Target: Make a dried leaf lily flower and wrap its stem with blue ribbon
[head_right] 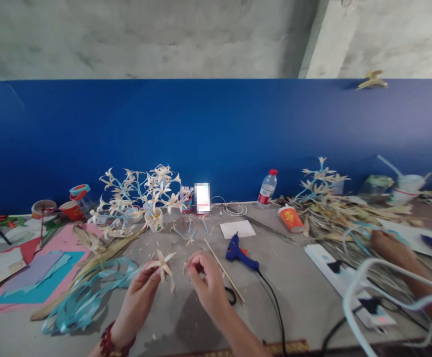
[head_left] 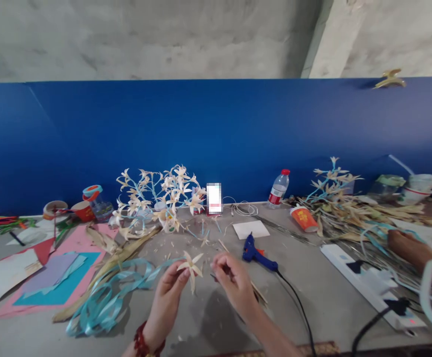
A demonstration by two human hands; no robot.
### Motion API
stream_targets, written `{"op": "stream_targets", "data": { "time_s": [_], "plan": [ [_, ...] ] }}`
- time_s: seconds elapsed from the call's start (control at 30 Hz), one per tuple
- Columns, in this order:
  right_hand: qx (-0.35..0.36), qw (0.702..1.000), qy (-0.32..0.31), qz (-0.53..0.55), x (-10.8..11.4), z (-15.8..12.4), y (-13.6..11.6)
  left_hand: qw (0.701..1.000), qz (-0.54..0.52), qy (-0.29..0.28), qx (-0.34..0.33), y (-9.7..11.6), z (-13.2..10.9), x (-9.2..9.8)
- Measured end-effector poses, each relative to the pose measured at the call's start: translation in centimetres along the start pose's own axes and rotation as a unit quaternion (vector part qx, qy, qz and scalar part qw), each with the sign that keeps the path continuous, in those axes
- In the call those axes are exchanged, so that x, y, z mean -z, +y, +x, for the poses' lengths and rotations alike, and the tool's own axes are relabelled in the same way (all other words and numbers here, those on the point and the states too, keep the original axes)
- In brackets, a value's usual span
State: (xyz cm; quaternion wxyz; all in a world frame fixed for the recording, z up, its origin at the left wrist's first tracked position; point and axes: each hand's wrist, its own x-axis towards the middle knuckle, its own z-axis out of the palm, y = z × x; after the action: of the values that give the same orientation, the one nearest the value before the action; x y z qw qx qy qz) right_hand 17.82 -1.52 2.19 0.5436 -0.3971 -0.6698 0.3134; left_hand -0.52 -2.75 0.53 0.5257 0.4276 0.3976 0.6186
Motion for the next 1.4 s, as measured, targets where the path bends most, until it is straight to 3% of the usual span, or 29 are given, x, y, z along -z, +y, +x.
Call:
{"op": "stream_targets", "data": {
  "time_s": [0.13,0.27,0.5,0.97,1.17,1.4],
  "plan": [
    [0.011,0.995,-0.036,0.089,-1.2,0.0,-2.8,1.000,-0.009,-0.026,-0.009,-0.1,-1.1,-1.4],
    [0.003,0.990,-0.055,0.131,-1.6,-0.2,-4.0,0.999,-0.021,-0.041,-0.016,-0.2,-1.9,-1.9],
    [0.047,0.991,-0.029,0.121,-1.3,-0.3,-4.2,0.997,-0.018,-0.063,-0.032,0.2,-2.5,-2.2],
    [0.103,0.994,-0.008,0.046,-1.0,-0.6,-4.2,0.995,-0.026,-0.049,-0.083,-0.7,-2.3,-2.3],
    [0.114,0.993,-0.012,0.030,-0.9,-0.4,-4.2,0.989,-0.023,-0.082,-0.118,0.3,-2.1,-2.7],
    [0.116,0.993,-0.018,0.033,-0.7,-0.3,-4.4,0.991,-0.034,-0.072,-0.103,0.3,-2.0,-3.0]
  ]
}}
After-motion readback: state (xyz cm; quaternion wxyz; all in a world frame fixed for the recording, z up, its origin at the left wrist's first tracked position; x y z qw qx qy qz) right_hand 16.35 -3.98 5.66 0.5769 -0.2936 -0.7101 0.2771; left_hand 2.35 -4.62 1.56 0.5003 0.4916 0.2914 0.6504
